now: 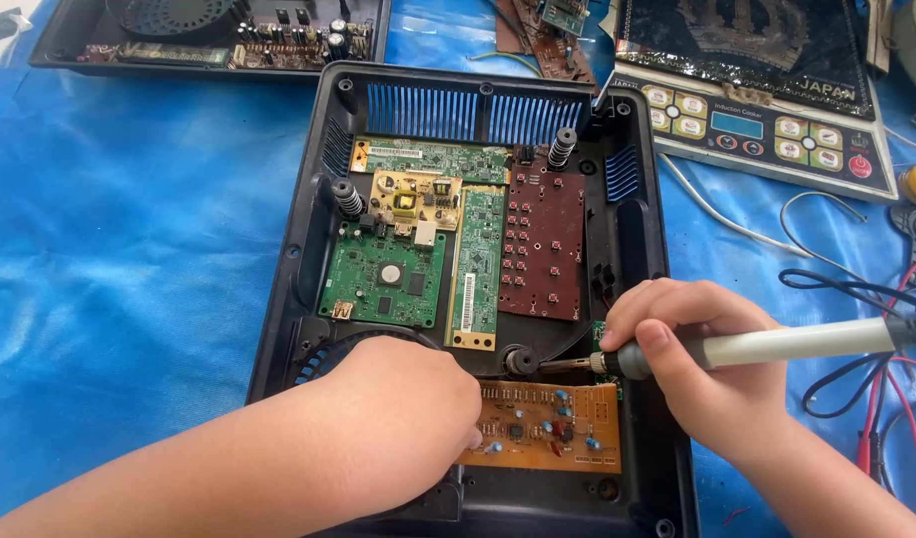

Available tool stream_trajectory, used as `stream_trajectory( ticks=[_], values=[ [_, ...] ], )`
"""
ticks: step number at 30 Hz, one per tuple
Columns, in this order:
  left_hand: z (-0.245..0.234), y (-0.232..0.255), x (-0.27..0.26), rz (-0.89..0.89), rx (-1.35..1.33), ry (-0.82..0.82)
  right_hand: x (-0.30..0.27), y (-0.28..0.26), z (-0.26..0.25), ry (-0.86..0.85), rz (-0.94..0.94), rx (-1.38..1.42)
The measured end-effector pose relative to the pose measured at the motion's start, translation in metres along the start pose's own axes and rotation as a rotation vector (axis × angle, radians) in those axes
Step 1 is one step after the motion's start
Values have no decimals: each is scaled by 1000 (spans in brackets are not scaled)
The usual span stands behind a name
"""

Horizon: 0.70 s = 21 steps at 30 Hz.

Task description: The person uses a soldering iron to work on a circuit board inside a disassembled appliance. They hold the board steady with one hand while applying the soldering iron to various points on the board with the other hand.

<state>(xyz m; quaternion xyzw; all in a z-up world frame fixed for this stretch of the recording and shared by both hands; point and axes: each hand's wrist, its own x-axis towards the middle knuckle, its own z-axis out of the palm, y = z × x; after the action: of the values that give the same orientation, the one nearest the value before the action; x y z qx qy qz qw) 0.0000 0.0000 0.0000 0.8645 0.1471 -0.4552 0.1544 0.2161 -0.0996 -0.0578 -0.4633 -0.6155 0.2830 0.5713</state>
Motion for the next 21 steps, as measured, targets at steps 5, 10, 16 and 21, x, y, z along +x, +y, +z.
stream_trajectory(
  ticks=[5,10,16,21],
  values=[
    [2,0,4,-49,-85,32,1,-2,0,17,3,23],
    [0,0,2,-43,-73,39,4,4,0,137,52,233],
    [2,-1,4,-72,-128,48,7,5,-1,144,73,283],
    [6,-1,4,-76,-132,70,6,7,-2,158,70,298]
  ],
)
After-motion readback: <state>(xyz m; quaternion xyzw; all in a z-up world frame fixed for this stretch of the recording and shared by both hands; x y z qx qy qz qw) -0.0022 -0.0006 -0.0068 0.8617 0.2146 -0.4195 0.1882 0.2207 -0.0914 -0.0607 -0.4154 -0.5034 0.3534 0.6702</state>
